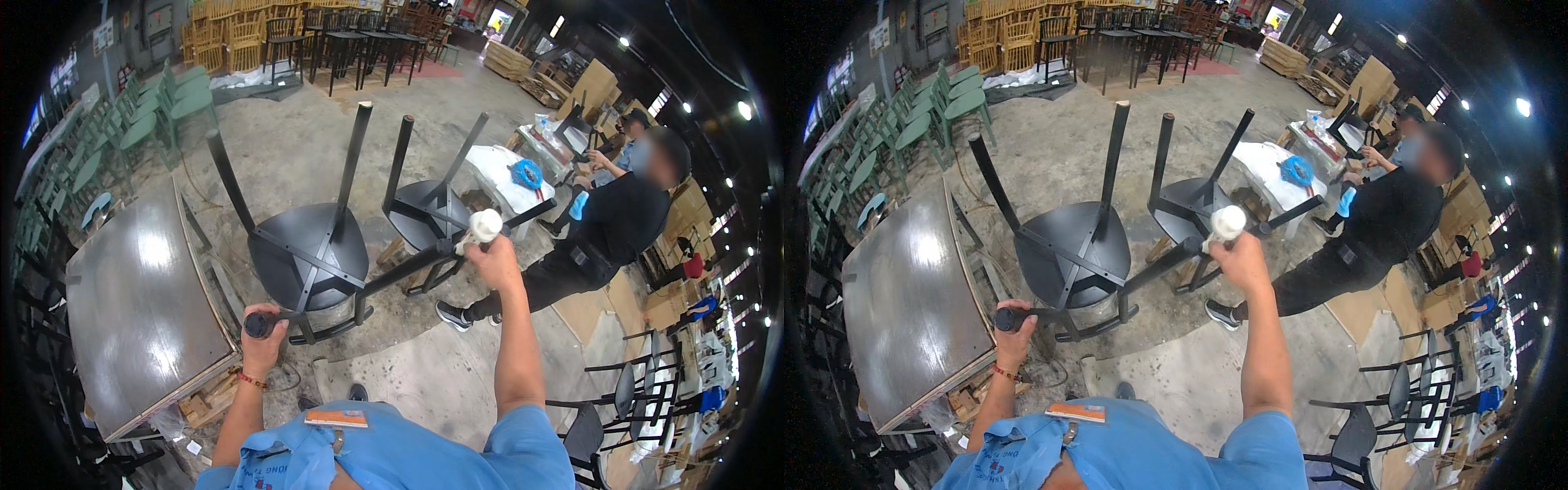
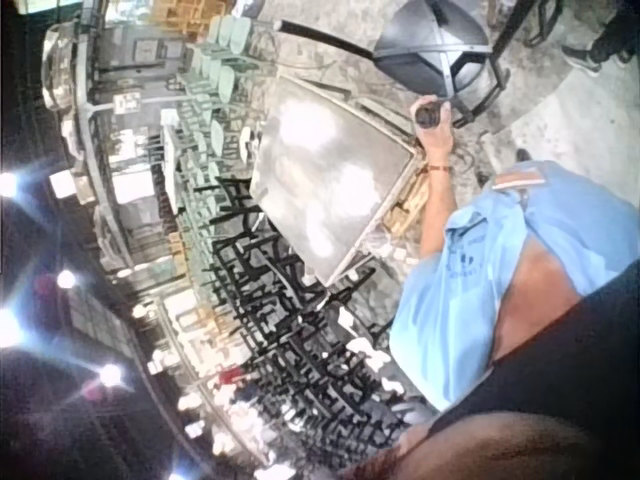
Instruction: The person applies glue to the ends of chair legs using a white applicator, then inserts the legs into a chair base. The person repeats this process for multiple chairs, lifting and positioning each chair on a metal table before inserting the legs.
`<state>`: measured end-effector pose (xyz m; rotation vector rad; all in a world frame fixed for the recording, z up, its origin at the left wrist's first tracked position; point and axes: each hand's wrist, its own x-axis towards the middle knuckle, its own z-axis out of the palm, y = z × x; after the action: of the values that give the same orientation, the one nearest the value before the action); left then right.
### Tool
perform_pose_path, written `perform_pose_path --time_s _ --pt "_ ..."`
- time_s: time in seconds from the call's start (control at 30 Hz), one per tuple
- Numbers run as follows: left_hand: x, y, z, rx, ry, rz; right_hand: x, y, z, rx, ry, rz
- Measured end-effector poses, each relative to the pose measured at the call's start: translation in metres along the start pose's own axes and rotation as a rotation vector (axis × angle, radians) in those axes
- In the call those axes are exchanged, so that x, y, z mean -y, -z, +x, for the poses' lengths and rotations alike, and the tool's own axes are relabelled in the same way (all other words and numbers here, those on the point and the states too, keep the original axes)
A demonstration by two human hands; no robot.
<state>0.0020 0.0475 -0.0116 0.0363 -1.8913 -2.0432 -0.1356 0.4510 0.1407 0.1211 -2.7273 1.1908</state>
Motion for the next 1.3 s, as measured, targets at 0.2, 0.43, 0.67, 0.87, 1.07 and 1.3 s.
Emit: perform_pose_path --time_s 0.2,0.43,0.67,0.87,1.07,1.3 --pt "0.003 -0.005 0.004 0.047 -0.016 0.016 -0.026 -0.011 -0.004 -0.222 -0.005 0.125" --pt "-0.003 -0.003 0.004 0.077 0.017 -0.012 -0.029 -0.016 0.035 -0.257 0.016 0.315" --pt "-0.006 0.009 0.002 0.082 0.084 0.003 0.077 -0.073 0.237 -0.072 0.231 0.144" --pt "-0.018 -0.001 0.001 0.046 0.178 0.107 0.074 -0.116 0.397 -0.277 0.239 0.083" --pt "-0.075 0.004 0.02 0.199 0.443 0.339 0.089 -0.142 0.43 -0.077 0.299 -0.318" --pt "-0.05 0.0 0.01 0.126 0.307 0.365 0.111 -0.193 0.429 0.106 0.307 -0.729"
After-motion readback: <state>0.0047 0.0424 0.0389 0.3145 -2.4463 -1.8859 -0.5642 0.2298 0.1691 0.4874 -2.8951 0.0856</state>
